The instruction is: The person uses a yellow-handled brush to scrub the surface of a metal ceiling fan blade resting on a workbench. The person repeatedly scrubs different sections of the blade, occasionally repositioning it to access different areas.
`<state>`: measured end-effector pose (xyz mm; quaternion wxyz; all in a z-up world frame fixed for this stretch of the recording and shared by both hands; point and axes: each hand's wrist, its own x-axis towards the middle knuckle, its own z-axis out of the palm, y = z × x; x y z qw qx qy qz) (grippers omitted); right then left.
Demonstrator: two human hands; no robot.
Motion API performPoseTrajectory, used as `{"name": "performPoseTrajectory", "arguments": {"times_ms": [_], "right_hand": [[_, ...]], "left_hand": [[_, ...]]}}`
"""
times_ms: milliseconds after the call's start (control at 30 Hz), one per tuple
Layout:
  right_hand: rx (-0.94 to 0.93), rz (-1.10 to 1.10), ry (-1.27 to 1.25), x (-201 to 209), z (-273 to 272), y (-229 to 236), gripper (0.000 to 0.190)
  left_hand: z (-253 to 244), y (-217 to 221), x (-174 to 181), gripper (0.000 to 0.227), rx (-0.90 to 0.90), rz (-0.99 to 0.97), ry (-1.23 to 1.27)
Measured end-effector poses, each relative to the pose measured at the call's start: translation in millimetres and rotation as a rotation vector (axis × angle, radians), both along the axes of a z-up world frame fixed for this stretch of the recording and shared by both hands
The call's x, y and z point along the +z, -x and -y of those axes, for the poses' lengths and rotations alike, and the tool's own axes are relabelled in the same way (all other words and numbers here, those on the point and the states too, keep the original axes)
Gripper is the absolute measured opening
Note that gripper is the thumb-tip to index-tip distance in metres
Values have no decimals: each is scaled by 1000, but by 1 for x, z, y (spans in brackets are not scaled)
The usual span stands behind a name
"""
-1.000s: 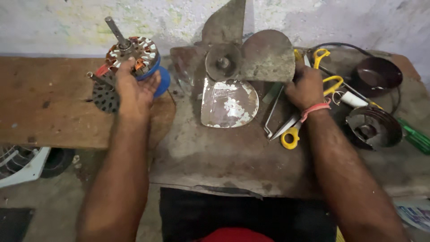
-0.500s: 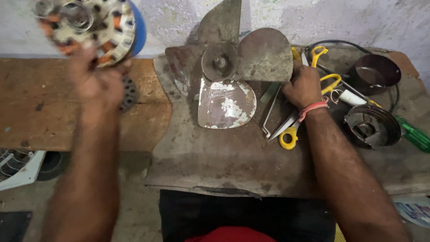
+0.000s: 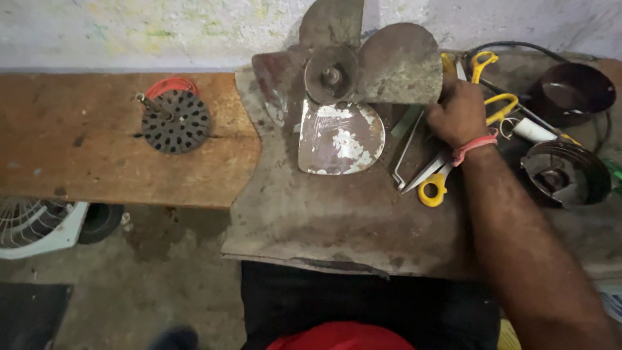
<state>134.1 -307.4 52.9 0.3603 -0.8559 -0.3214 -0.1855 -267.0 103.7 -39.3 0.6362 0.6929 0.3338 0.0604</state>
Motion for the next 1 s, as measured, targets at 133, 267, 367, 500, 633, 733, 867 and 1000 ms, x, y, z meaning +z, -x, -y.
{"name": "performPoseTrajectory", "arguments": {"times_ms": [133,267,367,500,633,733,867,1000], "right_hand": [[7,45,-17,2,2,-3,25],[-29,-32,-45,7,-2,4,32],[-82,103,32,8,-1,1,34],[-154,196,-6,7,-2,2,22],[-238,261,-125,13,11,11,9],[-210,289,-162,15,16,18,10],[-213,238,-192,11,15,23,11],[-212,300,-164,5,25,29,10]], "left_hand": [[16,5,-31,41,-82,-138,27],[22,21,-55,37,-140,-240,40],[26,20,-65,34,-219,-306,52],[38,10,-70,30,-351,-369,80],[36,8,-58,27,-531,-380,142],[24,41,-64,25,-684,-226,181],[29,-12,27,25,-460,61,-89],[98,-112,103,20,-255,475,-487]]}}
